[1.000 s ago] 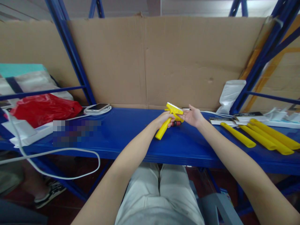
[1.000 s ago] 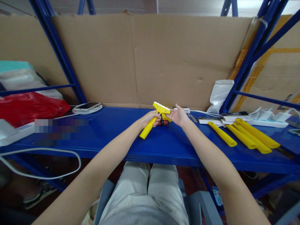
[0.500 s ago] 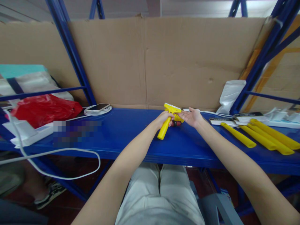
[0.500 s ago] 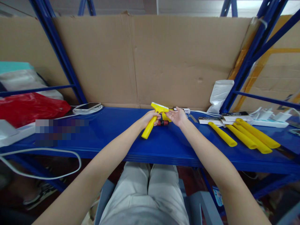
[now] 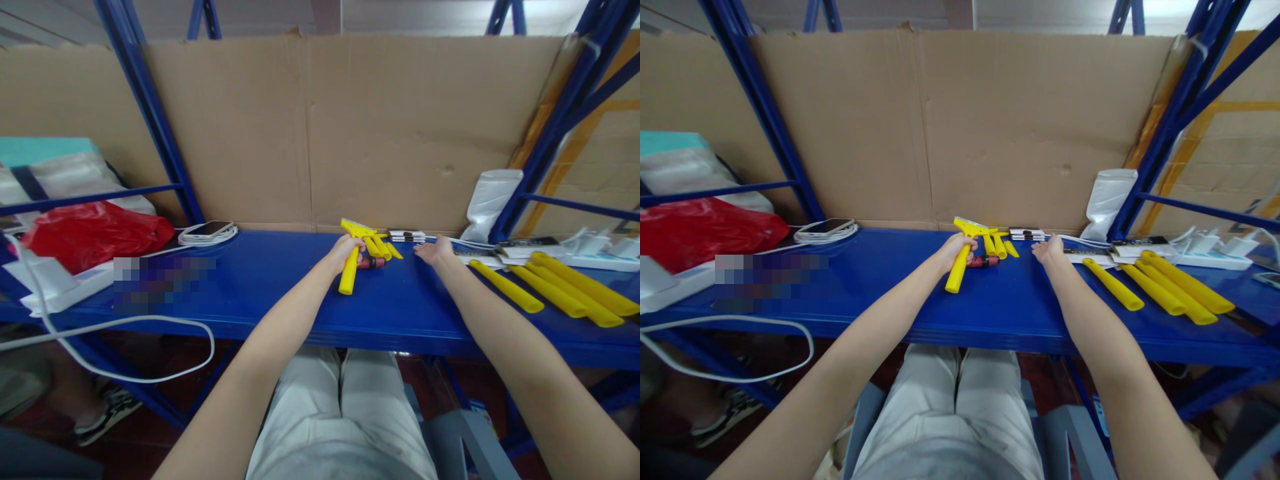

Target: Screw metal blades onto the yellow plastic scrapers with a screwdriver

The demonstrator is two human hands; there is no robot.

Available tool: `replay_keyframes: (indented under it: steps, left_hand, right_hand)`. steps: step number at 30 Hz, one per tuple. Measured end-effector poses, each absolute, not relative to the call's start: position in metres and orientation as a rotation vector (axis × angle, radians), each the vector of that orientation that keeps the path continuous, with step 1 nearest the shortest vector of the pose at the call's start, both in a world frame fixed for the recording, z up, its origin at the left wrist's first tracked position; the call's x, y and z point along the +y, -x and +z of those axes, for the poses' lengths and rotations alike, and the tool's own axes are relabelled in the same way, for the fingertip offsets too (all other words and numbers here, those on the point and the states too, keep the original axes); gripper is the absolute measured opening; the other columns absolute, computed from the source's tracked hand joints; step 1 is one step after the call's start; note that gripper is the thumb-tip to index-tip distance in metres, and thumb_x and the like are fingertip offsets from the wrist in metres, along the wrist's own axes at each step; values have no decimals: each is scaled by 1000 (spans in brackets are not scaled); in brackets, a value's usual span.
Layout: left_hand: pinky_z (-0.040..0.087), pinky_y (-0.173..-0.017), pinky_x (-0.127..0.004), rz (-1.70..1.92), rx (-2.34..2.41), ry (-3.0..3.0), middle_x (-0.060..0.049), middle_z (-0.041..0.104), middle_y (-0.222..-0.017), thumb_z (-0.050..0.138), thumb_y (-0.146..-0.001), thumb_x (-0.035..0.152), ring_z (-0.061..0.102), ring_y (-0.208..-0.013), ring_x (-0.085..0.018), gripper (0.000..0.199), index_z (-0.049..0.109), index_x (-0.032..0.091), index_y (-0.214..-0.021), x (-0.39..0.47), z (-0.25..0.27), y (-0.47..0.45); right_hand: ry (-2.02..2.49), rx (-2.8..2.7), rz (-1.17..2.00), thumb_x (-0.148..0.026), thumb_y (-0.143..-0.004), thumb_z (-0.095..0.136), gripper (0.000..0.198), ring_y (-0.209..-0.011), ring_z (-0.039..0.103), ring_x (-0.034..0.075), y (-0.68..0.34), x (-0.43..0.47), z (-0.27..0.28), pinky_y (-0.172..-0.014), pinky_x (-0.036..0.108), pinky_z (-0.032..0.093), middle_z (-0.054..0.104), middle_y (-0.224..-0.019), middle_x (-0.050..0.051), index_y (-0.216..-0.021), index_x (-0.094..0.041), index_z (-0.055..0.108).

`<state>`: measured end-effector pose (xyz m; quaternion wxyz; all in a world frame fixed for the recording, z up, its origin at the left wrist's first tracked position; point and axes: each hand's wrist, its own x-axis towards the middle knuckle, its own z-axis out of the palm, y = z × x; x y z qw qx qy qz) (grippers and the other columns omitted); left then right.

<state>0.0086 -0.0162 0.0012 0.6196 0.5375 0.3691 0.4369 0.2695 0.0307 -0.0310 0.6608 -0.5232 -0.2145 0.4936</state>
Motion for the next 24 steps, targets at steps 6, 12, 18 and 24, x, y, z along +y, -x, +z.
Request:
replay_keyframes:
  steps: [6,12,18,24]
  left_hand:
    - [32,-39,-22,987,956,-1327,7,47,-54,47,-74,2,38,-32,-8,31,50,16,-102,-20,2,-10]
    - [39,-44,-20,1027,1001,-1364,0,59,-75,50,-77,4,46,-42,-6,35,47,17,-110,-18,0,-11]
    - [49,-63,-23,1244,1194,-1316,-6,58,-100,51,-74,-5,60,-67,-10,49,37,17,-116,0,-11,-12]
    - [46,-82,-27,1359,1310,-1452,-7,60,-94,53,-70,-7,63,-95,-20,49,37,18,-109,9,-17,-5]
  right_hand:
    - [1208,-556,1097,-38,-97,15,55,-97,66,23,-267,21,-28,-79,43,55,54,-133,19,-141,-18,42]
    - [1354,-898,870,-30,-92,41,25,-94,68,19,-242,8,-18,-87,39,53,67,-113,13,-101,-19,61]
    - [1340,-1901,-65,-36,-81,62,22,-118,58,30,-208,2,-19,-108,51,38,69,-114,14,-90,-19,72]
    - [1371,-2286,-156,-57,-73,70,52,-145,24,41,-182,-14,-27,-111,69,17,46,-147,14,-113,-23,72]
